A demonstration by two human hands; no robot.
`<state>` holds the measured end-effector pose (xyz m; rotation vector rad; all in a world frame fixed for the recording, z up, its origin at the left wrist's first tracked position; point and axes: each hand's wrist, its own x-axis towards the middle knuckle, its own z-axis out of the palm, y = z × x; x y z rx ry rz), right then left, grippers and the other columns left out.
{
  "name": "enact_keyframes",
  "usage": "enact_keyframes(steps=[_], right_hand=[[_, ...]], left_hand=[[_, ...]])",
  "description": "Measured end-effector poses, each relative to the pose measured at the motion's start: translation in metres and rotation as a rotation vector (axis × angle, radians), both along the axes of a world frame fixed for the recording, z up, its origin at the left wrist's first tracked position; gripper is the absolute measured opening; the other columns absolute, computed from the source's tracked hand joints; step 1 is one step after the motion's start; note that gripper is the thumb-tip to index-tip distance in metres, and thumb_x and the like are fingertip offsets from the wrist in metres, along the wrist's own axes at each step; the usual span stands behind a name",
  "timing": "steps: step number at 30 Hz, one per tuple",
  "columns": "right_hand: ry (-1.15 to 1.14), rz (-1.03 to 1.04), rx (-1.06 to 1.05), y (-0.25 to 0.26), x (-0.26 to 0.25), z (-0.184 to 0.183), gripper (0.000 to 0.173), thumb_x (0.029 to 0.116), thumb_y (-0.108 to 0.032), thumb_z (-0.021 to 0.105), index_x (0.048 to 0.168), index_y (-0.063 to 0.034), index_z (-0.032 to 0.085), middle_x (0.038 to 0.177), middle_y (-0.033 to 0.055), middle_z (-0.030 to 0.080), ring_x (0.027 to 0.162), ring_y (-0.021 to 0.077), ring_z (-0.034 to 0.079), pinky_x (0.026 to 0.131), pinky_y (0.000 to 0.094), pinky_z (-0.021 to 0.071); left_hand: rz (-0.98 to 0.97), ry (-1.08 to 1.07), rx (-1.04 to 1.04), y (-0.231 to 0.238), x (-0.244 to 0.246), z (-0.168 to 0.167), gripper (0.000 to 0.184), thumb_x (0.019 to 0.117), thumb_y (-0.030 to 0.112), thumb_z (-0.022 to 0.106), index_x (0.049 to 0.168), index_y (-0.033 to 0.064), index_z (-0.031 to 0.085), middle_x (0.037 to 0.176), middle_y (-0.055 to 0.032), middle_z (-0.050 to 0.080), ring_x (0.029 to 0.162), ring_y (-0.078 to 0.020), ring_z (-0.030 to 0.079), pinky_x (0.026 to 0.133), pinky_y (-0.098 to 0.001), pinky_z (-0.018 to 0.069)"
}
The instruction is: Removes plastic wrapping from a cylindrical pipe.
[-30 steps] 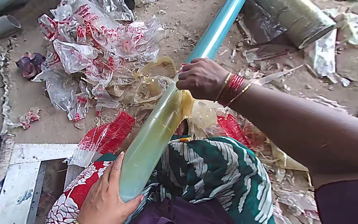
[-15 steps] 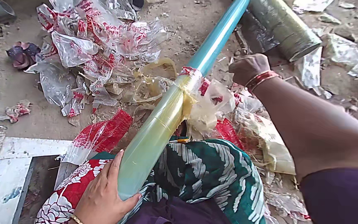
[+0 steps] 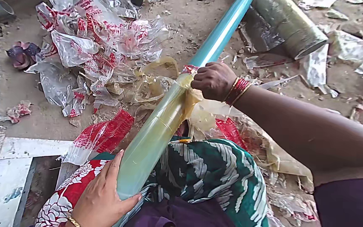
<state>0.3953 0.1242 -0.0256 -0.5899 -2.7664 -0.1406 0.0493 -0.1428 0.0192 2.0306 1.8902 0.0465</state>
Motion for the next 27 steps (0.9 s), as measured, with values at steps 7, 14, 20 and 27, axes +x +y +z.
enact_keyframes(steps=[7, 14, 20, 27], right_hand=[[-0.505, -0.855, -0.327, 0.018, 0.081, -0.017, 0.011, 0.0939, -0.002, 0.064, 0.094, 0.0033, 0.073, 0.097, 0.0266, 0.072, 0.101, 0.0474, 0.068, 0.087, 0.0642, 0.0496], [0.613, -1.165, -0.732, 0.004, 0.013, 0.009, 0.03, 0.1019, -0.017, 0.056, 0.12, 0.0055, 0.066, 0.122, 0.0263, 0.066, 0.118, 0.0384, 0.062, 0.101, 0.0572, 0.0449], [1.174, -1.308, -1.074, -0.004, -0.017, -0.038, 0.038, 0.0915, -0.013, 0.075, 0.124, 0.0016, 0.064, 0.117, 0.0205, 0.066, 0.106, 0.0294, 0.061, 0.093, 0.0501, 0.0481], [1.164, -1.145, -1.009, -0.011, -0.01, -0.062, 0.024, 0.0985, -0.006, 0.065, 0.12, 0.0046, 0.065, 0.111, 0.0187, 0.068, 0.097, 0.0233, 0.064, 0.09, 0.0424, 0.0505]], left_hand=[[-0.007, 0.019, 0.014, 0.0, 0.002, 0.0, 0.122, 0.0604, 0.062, 0.077, 0.157, -0.0011, 0.037, 0.135, -0.0291, 0.06, 0.106, -0.0476, 0.068, 0.082, -0.063, 0.0554], [-0.026, 0.13, 0.116, -0.012, 0.022, -0.006, 0.122, 0.0568, 0.05, 0.085, 0.155, -0.004, 0.039, 0.132, -0.0325, 0.061, 0.099, -0.0528, 0.068, 0.077, -0.0676, 0.0532], [-0.012, 0.122, 0.06, -0.013, 0.027, -0.004, 0.125, 0.0576, 0.047, 0.09, 0.158, -0.0029, 0.035, 0.137, -0.0341, 0.057, 0.107, -0.055, 0.065, 0.083, -0.0698, 0.0511], [-0.003, 0.132, 0.004, -0.011, 0.03, 0.002, 0.127, 0.0593, 0.043, 0.093, 0.159, -0.0036, 0.031, 0.14, -0.0349, 0.054, 0.111, -0.0553, 0.063, 0.087, -0.0697, 0.0504]])
